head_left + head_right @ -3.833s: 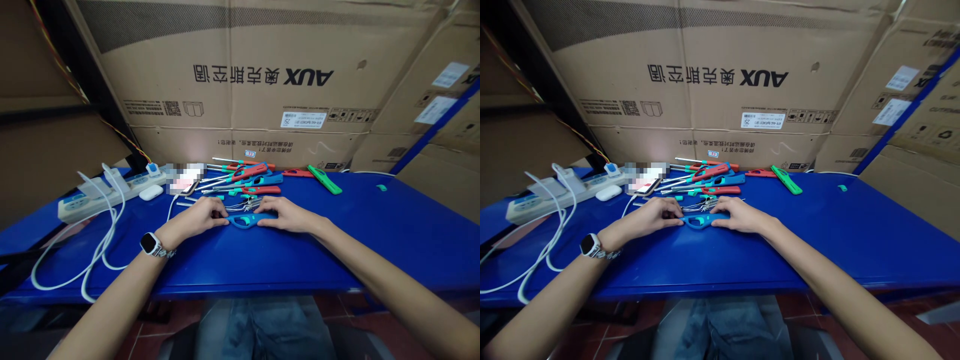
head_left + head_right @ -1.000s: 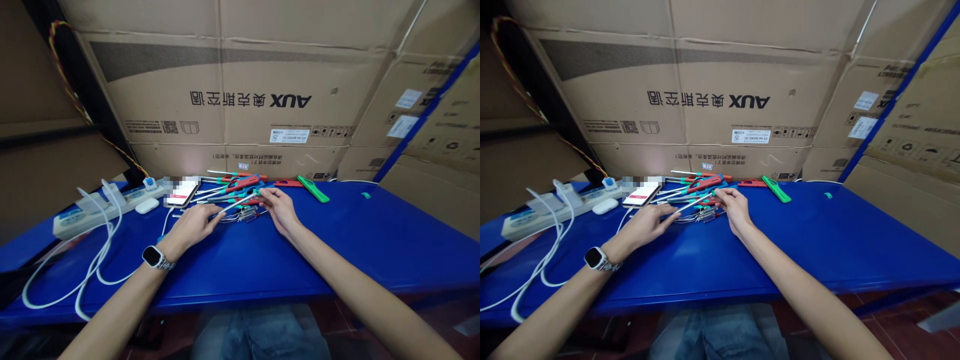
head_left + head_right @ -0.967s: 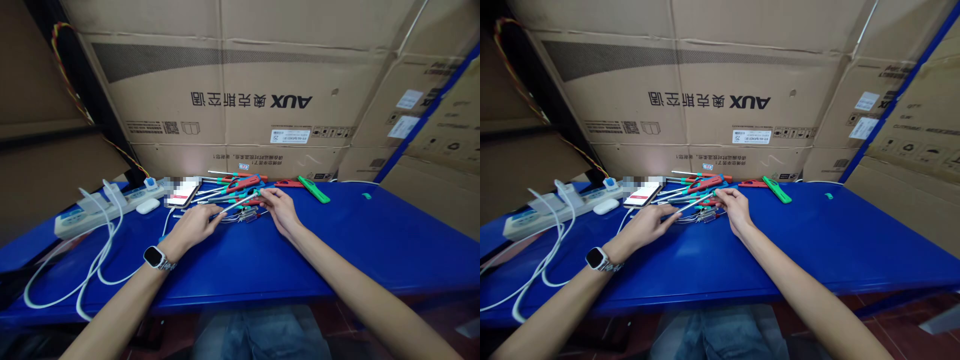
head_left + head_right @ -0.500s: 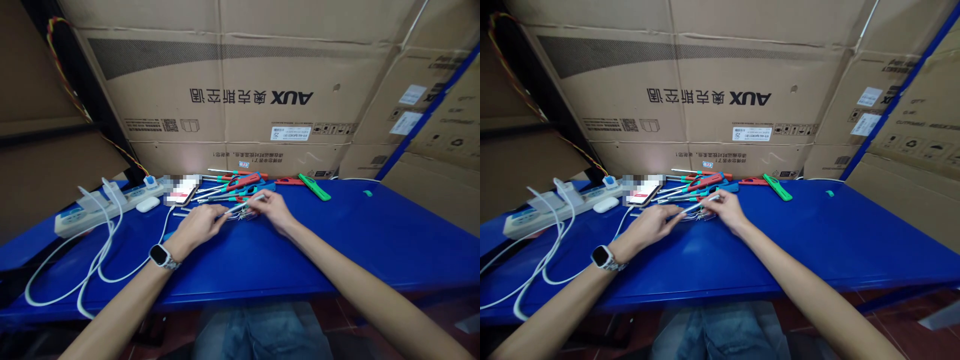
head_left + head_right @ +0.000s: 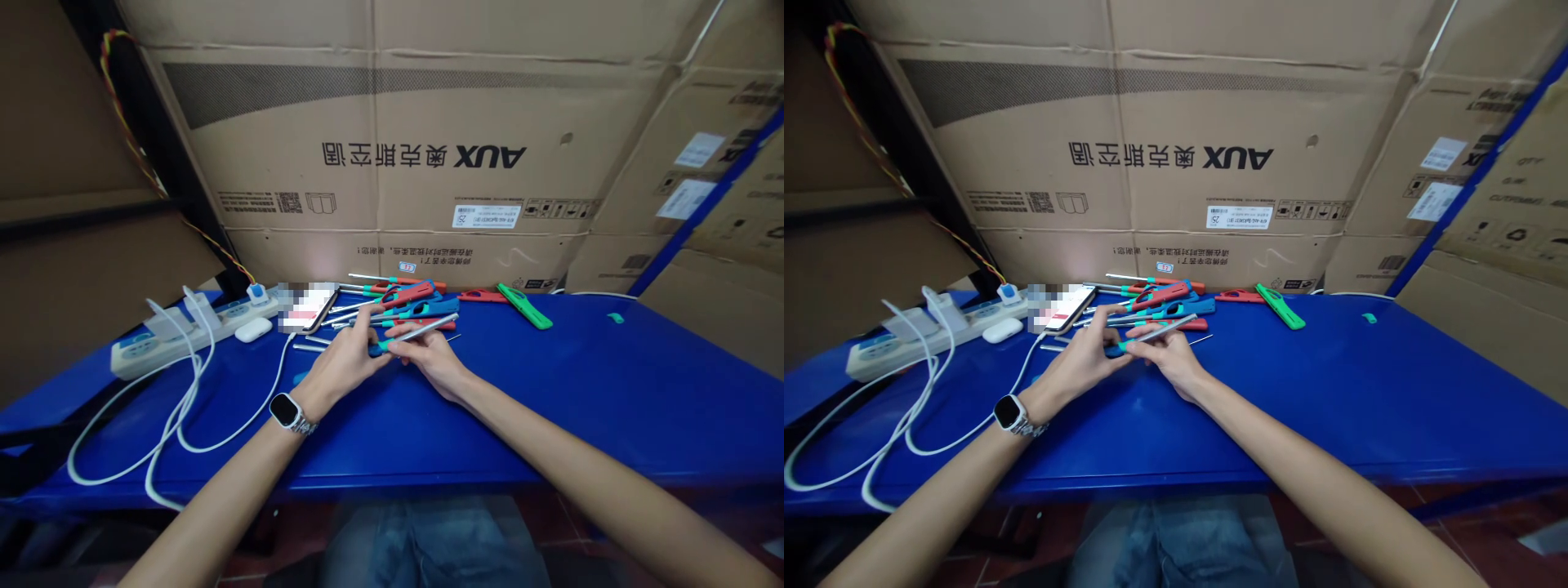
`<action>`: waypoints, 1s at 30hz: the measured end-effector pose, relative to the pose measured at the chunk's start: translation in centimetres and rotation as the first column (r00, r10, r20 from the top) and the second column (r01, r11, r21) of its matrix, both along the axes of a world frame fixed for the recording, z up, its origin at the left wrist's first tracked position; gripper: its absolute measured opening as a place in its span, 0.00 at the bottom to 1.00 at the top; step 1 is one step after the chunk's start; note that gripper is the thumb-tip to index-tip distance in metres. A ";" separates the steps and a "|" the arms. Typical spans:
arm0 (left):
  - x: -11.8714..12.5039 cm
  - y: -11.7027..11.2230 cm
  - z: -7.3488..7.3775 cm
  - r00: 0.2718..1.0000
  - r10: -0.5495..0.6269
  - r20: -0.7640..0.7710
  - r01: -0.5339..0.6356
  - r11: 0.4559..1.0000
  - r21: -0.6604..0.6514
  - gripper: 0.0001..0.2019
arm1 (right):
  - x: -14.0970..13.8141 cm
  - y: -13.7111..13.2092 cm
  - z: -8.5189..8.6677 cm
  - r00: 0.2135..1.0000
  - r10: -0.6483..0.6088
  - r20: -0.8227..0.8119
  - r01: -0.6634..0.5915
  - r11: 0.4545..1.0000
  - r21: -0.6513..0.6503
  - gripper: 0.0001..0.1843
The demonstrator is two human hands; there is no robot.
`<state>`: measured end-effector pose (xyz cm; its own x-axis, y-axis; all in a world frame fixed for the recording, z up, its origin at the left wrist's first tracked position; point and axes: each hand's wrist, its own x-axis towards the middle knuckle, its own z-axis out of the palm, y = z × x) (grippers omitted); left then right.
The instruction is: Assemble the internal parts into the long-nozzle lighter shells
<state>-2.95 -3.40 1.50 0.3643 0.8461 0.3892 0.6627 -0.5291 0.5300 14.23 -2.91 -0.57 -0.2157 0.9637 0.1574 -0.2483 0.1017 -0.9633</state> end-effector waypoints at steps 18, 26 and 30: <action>-2.6 0.6 0.7 0.976 -0.180 -0.120 0.192 0.977 0.096 0.16 | 1.3 -0.4 1.0 0.994 -0.020 0.107 0.007 0.993 0.116 0.20; -2.2 -0.6 1.3 0.912 -0.058 -0.406 0.124 0.983 0.139 0.15 | 2.0 -0.2 1.1 0.996 -0.018 0.085 0.003 0.985 0.172 0.18; -1.7 -0.8 1.2 0.903 -0.069 -0.424 0.128 0.985 0.113 0.16 | 2.2 -0.2 0.9 0.995 0.017 0.098 -0.037 0.979 0.199 0.18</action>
